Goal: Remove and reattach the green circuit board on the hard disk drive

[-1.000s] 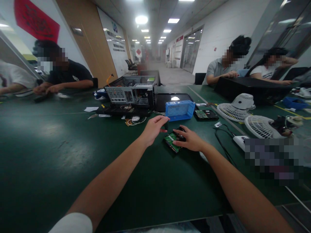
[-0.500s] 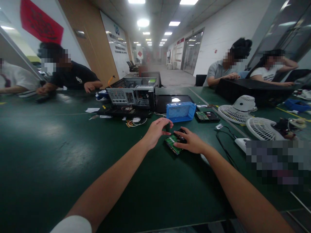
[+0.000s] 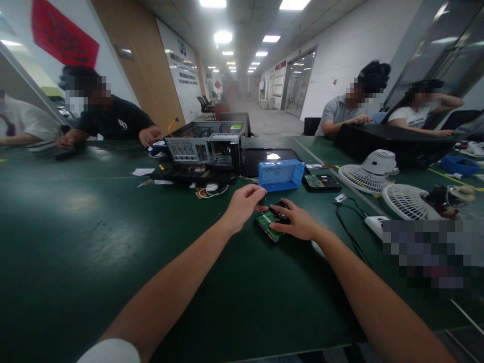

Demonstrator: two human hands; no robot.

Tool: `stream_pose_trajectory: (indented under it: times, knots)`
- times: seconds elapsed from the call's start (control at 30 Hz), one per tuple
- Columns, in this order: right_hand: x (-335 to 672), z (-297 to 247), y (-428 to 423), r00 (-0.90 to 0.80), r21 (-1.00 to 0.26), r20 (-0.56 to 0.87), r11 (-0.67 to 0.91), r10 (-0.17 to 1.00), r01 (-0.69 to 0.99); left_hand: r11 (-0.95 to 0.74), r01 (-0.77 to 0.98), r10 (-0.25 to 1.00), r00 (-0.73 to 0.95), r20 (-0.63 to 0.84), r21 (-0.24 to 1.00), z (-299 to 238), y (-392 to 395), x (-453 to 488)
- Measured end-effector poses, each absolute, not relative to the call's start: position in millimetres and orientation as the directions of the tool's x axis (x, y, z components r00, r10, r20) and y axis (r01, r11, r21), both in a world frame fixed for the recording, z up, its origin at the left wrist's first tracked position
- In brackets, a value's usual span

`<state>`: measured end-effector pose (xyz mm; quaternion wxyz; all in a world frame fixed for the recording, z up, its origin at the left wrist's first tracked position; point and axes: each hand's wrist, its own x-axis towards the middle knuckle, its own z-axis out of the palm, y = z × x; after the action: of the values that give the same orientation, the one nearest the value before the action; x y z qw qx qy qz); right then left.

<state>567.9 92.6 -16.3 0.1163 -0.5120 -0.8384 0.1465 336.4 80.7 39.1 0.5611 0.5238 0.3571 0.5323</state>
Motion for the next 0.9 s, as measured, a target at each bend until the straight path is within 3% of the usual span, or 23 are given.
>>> stream_pose_trajectory:
  times: [0.47, 0.9]
  knots:
    - [567.9, -17.7, 93.0, -0.466, -0.347, 0.068, 0.459, 0.882, 0.818, -0.105, -0.309, 0.975, 0.154, 0.159, 0.945, 35.7, 87.5, 329.6]
    - [566.0, -12.8, 90.8, -0.447, -0.353, 0.039, 0.431, 0.894, 0.830, -0.186, -0.197, 0.962, 0.165, 0.219, 0.963, 33.8, 85.4, 332.5]
